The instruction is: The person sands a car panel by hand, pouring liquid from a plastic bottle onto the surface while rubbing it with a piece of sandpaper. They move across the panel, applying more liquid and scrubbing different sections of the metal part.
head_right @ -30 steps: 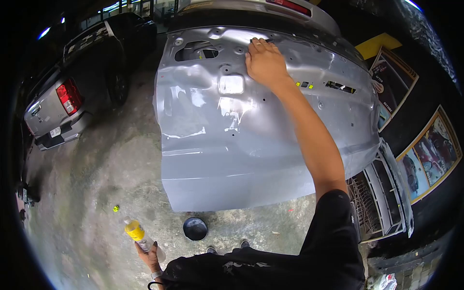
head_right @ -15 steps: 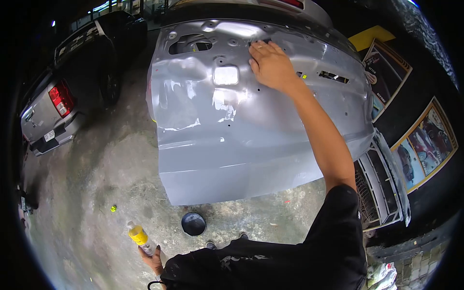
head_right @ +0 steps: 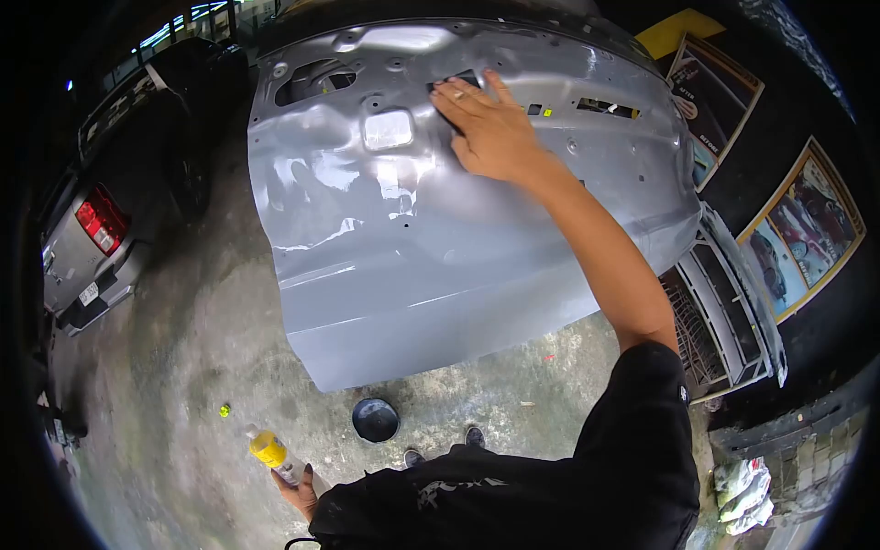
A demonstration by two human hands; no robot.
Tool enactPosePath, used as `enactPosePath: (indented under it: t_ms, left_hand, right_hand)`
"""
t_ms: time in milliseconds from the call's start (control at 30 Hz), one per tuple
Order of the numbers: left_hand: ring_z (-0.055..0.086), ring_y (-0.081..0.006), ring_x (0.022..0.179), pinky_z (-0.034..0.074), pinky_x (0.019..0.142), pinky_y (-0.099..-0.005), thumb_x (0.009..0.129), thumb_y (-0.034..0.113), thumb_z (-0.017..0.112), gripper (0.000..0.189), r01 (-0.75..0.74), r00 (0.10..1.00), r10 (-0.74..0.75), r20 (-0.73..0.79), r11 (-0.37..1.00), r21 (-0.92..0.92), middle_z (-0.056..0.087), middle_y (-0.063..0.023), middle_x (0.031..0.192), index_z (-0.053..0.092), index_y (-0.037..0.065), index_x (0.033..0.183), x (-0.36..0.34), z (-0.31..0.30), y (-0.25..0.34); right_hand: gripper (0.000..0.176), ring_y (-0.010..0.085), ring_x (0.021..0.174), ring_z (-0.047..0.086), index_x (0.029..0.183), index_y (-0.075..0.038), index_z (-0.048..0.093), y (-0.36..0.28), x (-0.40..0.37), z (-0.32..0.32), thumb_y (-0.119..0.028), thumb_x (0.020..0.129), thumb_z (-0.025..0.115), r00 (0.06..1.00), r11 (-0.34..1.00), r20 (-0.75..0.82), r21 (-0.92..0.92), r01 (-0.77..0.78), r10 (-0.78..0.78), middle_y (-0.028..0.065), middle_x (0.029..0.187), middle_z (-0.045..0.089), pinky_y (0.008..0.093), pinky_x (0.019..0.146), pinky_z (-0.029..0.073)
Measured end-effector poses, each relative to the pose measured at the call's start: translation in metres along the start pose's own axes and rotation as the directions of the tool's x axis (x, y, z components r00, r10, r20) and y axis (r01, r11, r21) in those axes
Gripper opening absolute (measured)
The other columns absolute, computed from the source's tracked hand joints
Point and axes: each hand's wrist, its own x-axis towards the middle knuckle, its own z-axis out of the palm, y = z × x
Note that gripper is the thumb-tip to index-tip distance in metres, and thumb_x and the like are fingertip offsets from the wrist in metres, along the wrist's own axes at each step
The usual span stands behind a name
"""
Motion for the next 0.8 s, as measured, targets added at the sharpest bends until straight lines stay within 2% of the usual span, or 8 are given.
enactPosePath:
  t_ms: [167,233,300,400,500,567,767,800]
  left_hand:
    - [0.063,-0.0250,0.105,0.051,0.097,-0.0389,0.063,0.015,0.092,0.093,-0.020,0.998,0.020,0.060,1.000,-0.003,0.065,-0.0133,0.121,0.050,-0.002,0.145,0.004,0.001,0.000]
    - [0.063,-0.0249,0.106,0.051,0.096,-0.0385,0.064,0.013,0.091,0.092,-0.022,0.997,0.016,0.071,0.997,0.080,0.064,-0.0133,0.121,0.050,-0.002,0.144,0.003,0.005,0.002]
    - [0.063,-0.0250,0.106,0.051,0.096,-0.0388,0.064,0.013,0.091,0.092,-0.032,0.997,0.026,0.077,0.997,0.076,0.064,-0.0135,0.121,0.050,-0.002,0.144,0.006,0.008,0.011]
    - [0.063,-0.0252,0.106,0.051,0.096,-0.0391,0.064,0.013,0.091,0.091,-0.016,0.998,0.013,0.061,0.998,0.053,0.065,-0.0137,0.121,0.050,-0.002,0.144,-0.002,0.003,0.013]
    - [0.063,-0.0248,0.105,0.051,0.096,-0.0390,0.064,0.014,0.092,0.091,-0.049,0.996,0.046,0.074,0.998,0.041,0.065,-0.0133,0.120,0.051,-0.002,0.143,0.001,0.003,0.005]
    - [0.063,-0.0243,0.105,0.051,0.097,-0.0389,0.063,0.014,0.092,0.090,-0.085,0.991,0.081,0.104,0.996,0.038,0.065,-0.0130,0.119,0.051,-0.002,0.142,-0.001,0.003,0.002]
    - [0.062,-0.0243,0.107,0.050,0.098,-0.0397,0.068,0.011,0.091,0.093,-0.013,0.996,0.020,0.083,0.996,-0.085,0.062,-0.0118,0.122,0.044,-0.002,0.147,-0.012,0.010,0.007]
    - [0.062,-0.0253,0.108,0.050,0.099,-0.0404,0.069,0.007,0.089,0.094,-0.025,0.996,0.031,0.089,0.997,-0.074,0.062,-0.0126,0.125,0.042,-0.003,0.149,-0.012,0.008,0.005]
  right_hand:
    - [0.063,0.0235,0.150,0.040,0.152,-0.005,0.049,-0.016,0.019,0.005,-0.019,0.091,0.049,0.991,0.978,-0.052,-0.162,-0.129,0.123,0.0114,0.159,0.048,0.0505,0.129,0.015]
    - [0.062,0.0238,0.149,0.042,0.151,-0.005,0.050,-0.032,0.032,0.022,-0.020,0.091,0.051,0.992,0.994,-0.078,0.062,-0.091,0.096,0.0112,0.158,0.049,0.0536,0.129,0.016]
    - [0.061,0.0247,0.148,0.043,0.151,-0.004,0.050,-0.032,0.021,0.016,-0.022,0.092,0.051,0.994,0.993,-0.090,0.099,-0.057,0.066,0.0117,0.158,0.050,0.0540,0.128,0.016]
    - [0.060,0.0252,0.149,0.042,0.151,-0.004,0.050,-0.021,0.021,0.006,-0.024,0.094,0.049,0.998,0.999,-0.049,-0.029,-0.042,0.041,0.0119,0.158,0.049,0.0523,0.129,0.017]
    - [0.059,0.0251,0.149,0.042,0.150,-0.005,0.052,-0.026,0.046,0.014,-0.026,0.094,0.048,0.978,0.956,-0.034,-0.205,-0.208,0.205,0.0123,0.157,0.050,0.0517,0.128,0.018]
    - [0.060,0.0243,0.150,0.040,0.150,-0.005,0.051,-0.041,0.070,0.034,-0.031,0.096,0.045,0.975,0.970,-0.043,0.123,-0.211,0.217,0.0111,0.159,0.048,0.0542,0.128,0.015]
    - [0.061,0.0271,0.150,0.040,0.149,-0.002,0.050,-0.048,0.013,0.020,-0.032,0.096,0.048,0.993,0.990,-0.090,0.127,-0.067,0.079,0.0142,0.157,0.049,0.0515,0.129,0.013]
    - [0.060,0.0290,0.148,0.043,0.146,-0.001,0.054,-0.050,-0.002,0.015,-0.022,0.090,0.055,0.986,0.987,-0.134,0.137,-0.078,0.096,0.0164,0.154,0.052,0.0521,0.128,0.020]
